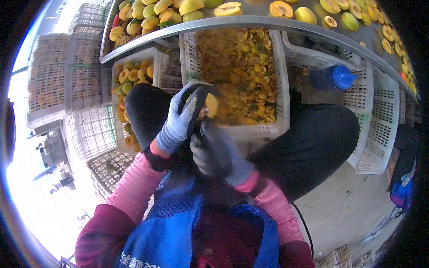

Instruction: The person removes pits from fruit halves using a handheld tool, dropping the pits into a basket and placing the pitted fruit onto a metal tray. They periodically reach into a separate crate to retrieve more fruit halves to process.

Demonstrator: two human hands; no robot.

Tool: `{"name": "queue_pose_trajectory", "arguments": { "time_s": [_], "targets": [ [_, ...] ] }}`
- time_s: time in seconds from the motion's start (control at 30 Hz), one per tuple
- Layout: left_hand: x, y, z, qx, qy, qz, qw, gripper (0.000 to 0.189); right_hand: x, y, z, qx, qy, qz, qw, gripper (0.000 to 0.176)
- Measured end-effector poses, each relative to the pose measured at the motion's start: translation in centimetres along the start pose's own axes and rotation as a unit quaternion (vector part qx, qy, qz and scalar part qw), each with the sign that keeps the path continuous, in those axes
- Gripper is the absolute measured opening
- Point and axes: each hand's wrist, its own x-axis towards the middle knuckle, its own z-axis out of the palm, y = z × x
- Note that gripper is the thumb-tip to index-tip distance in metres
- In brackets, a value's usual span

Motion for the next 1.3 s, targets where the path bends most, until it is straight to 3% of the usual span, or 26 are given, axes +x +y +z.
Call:
{"name": "queue_pose_trajectory", "arguments": {
  "time_s": [0.03,0.13,0.17,0.27,0.33,0.37,0.4,0.43,0.5,0.57,0.6,0.67,0.73,0.8,0.87,0.93,0.97,1.03,1.13,1.17,1.2,1.23,1.27,1.3],
  "targets": [
    [0.1,-0.4,-0.3,0.068,-0.021,0.064,0.995,0.025,0.3,0.3,0.9,0.059,-0.002,0.012,0.998,0.042],
    [0.2,-1.3,-0.3,0.022,-0.035,0.067,0.997,0.026,0.4,0.5,1.2,0.201,-0.062,0.043,0.977,0.043],
    [0.4,-1.9,-0.3,-0.003,-0.047,0.121,0.992,0.026,0.5,0.5,1.2,0.240,-0.092,0.051,0.965,0.043],
    [-0.8,-2.6,0.8,-0.238,-0.009,-0.063,0.969,0.030,1.2,0.6,1.6,0.229,-0.198,0.030,0.953,0.043],
    [-2.1,-2.8,1.6,-0.164,0.155,-0.071,0.972,0.034,1.2,-0.7,2.6,0.192,-0.265,0.002,0.945,0.042],
    [-2.5,-2.4,2.1,-0.123,0.234,-0.082,0.961,0.035,1.0,-0.9,2.2,0.194,-0.221,-0.019,0.956,0.044],
    [-2.9,-1.5,-0.1,-0.202,0.243,-0.153,0.936,0.032,0.9,-1.4,1.3,0.193,-0.178,-0.043,0.964,0.046],
    [-3.5,-2.8,-3.6,-0.005,0.280,-0.025,0.960,0.029,0.7,-1.3,-0.1,0.204,-0.124,-0.040,0.970,0.048],
    [-5.0,-1.3,-10.0,0.183,0.332,0.045,0.924,0.036,0.6,-0.4,-2.3,0.219,-0.024,-0.026,0.975,0.051],
    [-7.0,-1.8,-16.8,0.322,0.322,-0.012,0.890,0.042,0.9,-0.8,-1.7,0.164,-0.042,-0.014,0.985,0.053],
    [-6.0,1.2,-16.2,0.429,0.344,-0.275,0.789,0.050,1.0,-0.9,-1.6,0.141,-0.048,-0.009,0.989,0.054],
    [-6.4,-3.4,-22.3,0.623,0.249,-0.264,0.693,0.054,1.2,-1.3,-2.2,0.096,-0.015,-0.023,0.995,0.052],
    [-1.0,-0.3,-19.3,0.588,0.289,-0.106,0.748,0.052,1.5,-1.6,-2.5,0.087,0.045,-0.023,0.995,0.049],
    [5.7,2.0,-17.2,0.542,0.246,-0.101,0.797,0.047,1.7,-1.9,-1.7,0.044,0.149,-0.044,0.987,0.046],
    [11.7,2.1,-16.5,0.572,0.192,0.061,0.795,0.053,2.2,-1.9,-1.8,-0.067,0.263,-0.106,0.957,0.043],
    [17.0,-0.7,-17.6,0.690,0.115,-0.025,0.714,0.057,2.5,-1.4,-2.3,-0.176,0.361,-0.171,0.900,0.042],
    [17.7,-0.7,-17.8,0.708,0.089,-0.039,0.699,0.058,2.6,-1.4,-1.7,-0.198,0.398,-0.186,0.876,0.041],
    [19.2,0.1,-18.6,0.744,0.039,-0.061,0.664,0.060,2.6,-2.4,0.4,-0.123,0.427,-0.176,0.878,0.041],
    [18.3,0.3,-19.6,0.716,0.061,0.008,0.695,0.053,2.8,-2.7,0.2,-0.104,0.405,-0.188,0.889,0.040],
    [16.9,2.0,-18.0,0.648,0.097,0.043,0.754,0.043,2.8,-2.9,0.1,-0.103,0.393,-0.186,0.895,0.039],
    [15.7,2.6,-16.3,0.621,0.145,0.107,0.763,0.031,2.8,-3.2,-0.2,-0.099,0.382,-0.186,0.900,0.039],
    [14.1,3.4,-15.0,0.613,0.093,0.187,0.762,0.025,2.7,-3.3,-0.5,-0.096,0.373,-0.185,0.904,0.038],
    [12.4,2.8,-13.1,0.488,0.149,0.141,0.848,0.020,2.5,-3.2,-1.0,-0.223,0.359,-0.212,0.881,0.036],
    [10.4,2.6,-10.6,0.348,0.137,0.042,0.926,0.022,2.3,-3.0,-1.6,-0.347,0.336,-0.234,0.844,0.034]
  ]
}}
